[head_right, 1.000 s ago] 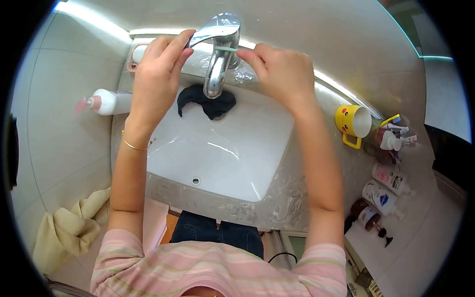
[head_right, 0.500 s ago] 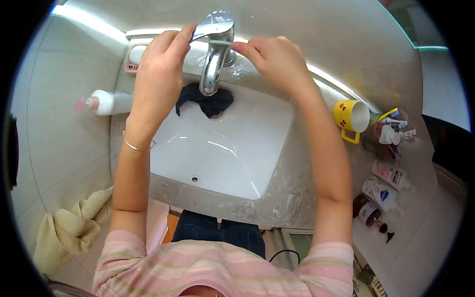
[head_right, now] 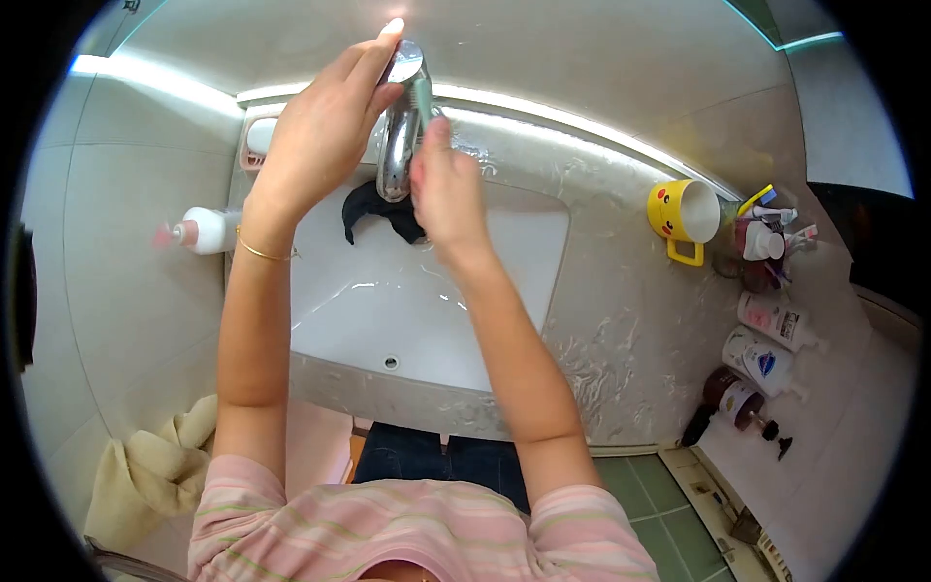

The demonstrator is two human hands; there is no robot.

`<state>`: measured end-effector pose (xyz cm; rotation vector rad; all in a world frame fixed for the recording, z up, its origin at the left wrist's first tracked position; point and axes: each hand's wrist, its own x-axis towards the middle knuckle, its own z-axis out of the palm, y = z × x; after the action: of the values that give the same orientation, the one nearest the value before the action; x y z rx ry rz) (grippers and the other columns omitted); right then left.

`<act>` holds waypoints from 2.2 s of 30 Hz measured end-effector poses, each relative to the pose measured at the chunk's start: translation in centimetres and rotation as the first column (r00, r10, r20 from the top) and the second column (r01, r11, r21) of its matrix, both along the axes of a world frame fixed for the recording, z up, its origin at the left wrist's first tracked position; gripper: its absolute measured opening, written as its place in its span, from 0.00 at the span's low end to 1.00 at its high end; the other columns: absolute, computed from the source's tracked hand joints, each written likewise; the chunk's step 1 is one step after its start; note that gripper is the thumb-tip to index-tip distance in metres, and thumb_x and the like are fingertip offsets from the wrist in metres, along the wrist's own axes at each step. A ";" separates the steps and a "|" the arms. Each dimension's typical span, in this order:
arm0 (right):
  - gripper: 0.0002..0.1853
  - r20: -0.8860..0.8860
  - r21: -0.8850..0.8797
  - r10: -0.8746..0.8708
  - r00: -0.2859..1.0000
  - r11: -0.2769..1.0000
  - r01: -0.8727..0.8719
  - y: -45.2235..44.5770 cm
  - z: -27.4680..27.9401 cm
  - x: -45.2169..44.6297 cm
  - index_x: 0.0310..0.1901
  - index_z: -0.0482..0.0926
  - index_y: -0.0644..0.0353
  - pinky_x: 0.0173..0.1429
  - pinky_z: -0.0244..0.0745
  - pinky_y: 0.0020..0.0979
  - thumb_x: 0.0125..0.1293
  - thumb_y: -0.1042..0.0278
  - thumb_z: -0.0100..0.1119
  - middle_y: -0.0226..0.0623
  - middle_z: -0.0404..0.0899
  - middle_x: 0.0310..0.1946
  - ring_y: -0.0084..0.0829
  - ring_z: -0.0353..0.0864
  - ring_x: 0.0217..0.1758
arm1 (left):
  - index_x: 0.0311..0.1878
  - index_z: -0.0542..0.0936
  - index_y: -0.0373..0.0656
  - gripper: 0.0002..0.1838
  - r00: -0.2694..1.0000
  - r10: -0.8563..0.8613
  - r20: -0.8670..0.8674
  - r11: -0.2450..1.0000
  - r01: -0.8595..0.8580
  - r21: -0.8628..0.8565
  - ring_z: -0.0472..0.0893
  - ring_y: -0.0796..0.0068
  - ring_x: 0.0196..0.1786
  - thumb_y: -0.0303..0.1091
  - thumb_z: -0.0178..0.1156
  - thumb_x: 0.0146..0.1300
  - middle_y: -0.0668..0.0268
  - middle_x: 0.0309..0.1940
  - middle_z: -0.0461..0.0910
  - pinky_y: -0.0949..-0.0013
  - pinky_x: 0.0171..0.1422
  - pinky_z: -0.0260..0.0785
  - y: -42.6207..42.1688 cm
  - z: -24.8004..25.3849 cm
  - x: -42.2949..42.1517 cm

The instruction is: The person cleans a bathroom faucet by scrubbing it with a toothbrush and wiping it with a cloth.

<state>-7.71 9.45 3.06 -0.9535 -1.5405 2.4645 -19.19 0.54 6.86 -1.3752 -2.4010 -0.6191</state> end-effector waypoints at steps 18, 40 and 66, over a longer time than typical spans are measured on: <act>0.32 -0.148 0.215 -0.067 0.987 0.972 0.098 1.0 -0.6 -2.7 0.16 0.56 0.50 0.18 0.43 0.23 0.73 0.36 0.34 0.19 0.52 0.12 0.17 0.50 0.13 | 0.61 0.66 0.41 0.22 0.988 0.104 0.113 0.988 -0.090 -0.125 0.81 0.55 0.40 0.37 0.56 0.67 0.60 0.48 0.77 0.60 0.37 0.73 0.5 0.2 0.6; 0.31 -0.190 0.771 0.010 0.982 0.621 0.142 0.4 -2.1 -2.3 0.31 0.79 0.66 0.33 0.68 0.43 0.76 0.46 0.36 0.52 0.76 0.21 0.51 0.73 0.24 | 0.68 0.62 0.41 0.31 0.933 -0.122 0.338 0.990 0.141 -0.030 0.79 0.57 0.44 0.34 0.60 0.64 0.54 0.55 0.75 0.62 0.46 0.72 -1.0 0.6 -1.1; 0.28 -0.164 0.743 -0.067 0.984 0.648 0.168 0.9 -3.3 -2.9 0.31 0.79 0.65 0.32 0.69 0.41 0.74 0.47 0.42 0.51 0.75 0.20 0.51 0.75 0.25 | 0.66 0.65 0.42 0.29 0.932 -0.118 0.341 0.992 0.099 0.074 0.79 0.53 0.47 0.38 0.61 0.63 0.53 0.53 0.77 0.61 0.50 0.71 -0.9 -0.1 -0.9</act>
<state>-10.62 10.32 -0.22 -0.6777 -2.0882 1.4620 -20.13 -0.34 6.73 -1.4882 -2.5578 -1.0270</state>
